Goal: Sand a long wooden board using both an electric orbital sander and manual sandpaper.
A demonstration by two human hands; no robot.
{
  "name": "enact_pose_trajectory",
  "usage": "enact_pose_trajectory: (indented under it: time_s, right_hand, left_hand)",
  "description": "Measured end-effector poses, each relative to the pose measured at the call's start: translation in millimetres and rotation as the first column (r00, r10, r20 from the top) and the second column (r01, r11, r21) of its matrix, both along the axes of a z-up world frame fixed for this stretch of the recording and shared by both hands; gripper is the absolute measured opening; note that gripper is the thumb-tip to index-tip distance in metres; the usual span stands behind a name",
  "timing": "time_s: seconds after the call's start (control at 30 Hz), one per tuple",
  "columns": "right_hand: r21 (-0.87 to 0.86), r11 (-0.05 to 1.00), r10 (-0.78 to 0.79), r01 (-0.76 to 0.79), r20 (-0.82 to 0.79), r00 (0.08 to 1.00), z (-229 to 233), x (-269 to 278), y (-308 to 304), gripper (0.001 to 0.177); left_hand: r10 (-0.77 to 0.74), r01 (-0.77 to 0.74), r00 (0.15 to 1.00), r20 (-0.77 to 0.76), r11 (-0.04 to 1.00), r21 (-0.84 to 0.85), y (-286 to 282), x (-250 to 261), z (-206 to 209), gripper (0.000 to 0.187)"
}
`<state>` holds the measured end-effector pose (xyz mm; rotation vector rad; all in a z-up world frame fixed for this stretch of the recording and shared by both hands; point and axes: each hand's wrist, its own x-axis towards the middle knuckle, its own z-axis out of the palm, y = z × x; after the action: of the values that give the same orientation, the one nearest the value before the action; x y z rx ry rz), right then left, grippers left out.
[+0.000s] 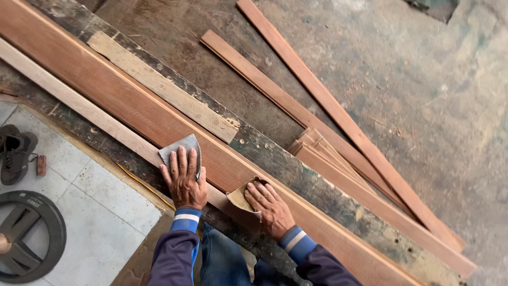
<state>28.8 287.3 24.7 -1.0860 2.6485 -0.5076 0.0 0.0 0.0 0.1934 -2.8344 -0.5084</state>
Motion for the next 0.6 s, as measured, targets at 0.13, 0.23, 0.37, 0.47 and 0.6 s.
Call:
enact_pose_trajectory:
  time_s: [0.13,0.23,0.37,0.47,0.6]
  right_hand:
    - [-0.003,0.989,-0.146,0.147,-0.125,0.981,-18,74,97,0.069]
    - [-0.036,0.927,-0.370,0.373,-0.245,0.896,-20,138,173,0.066]
    - [-0.230,0.822,-0.565,0.520,-0.221,0.795,-27,144,157,0.055]
    - [-0.289,0.833,-0.525,0.471,-0.147,0.838,-8,89,87,0.064]
    - [-0.282,0.884,-0.415,0.373,-0.108,0.903,3,39,18,0.071]
  left_hand:
    - [-0.004,0.004,1.000,-0.002,1.000,-0.005,-2,1,-6,0.059]
    - [-0.016,0.016,1.000,-0.009,1.000,-0.007,-2,-1,-4,0.059]
    - [0.006,-0.006,1.000,0.004,1.000,-0.005,-1,1,-6,0.059]
    - [0.002,-0.002,1.000,-0.008,1.000,-0.013,0,2,-5,0.057]
    - [-0.004,0.003,1.000,-0.022,0.999,-0.042,-7,2,-17,0.057]
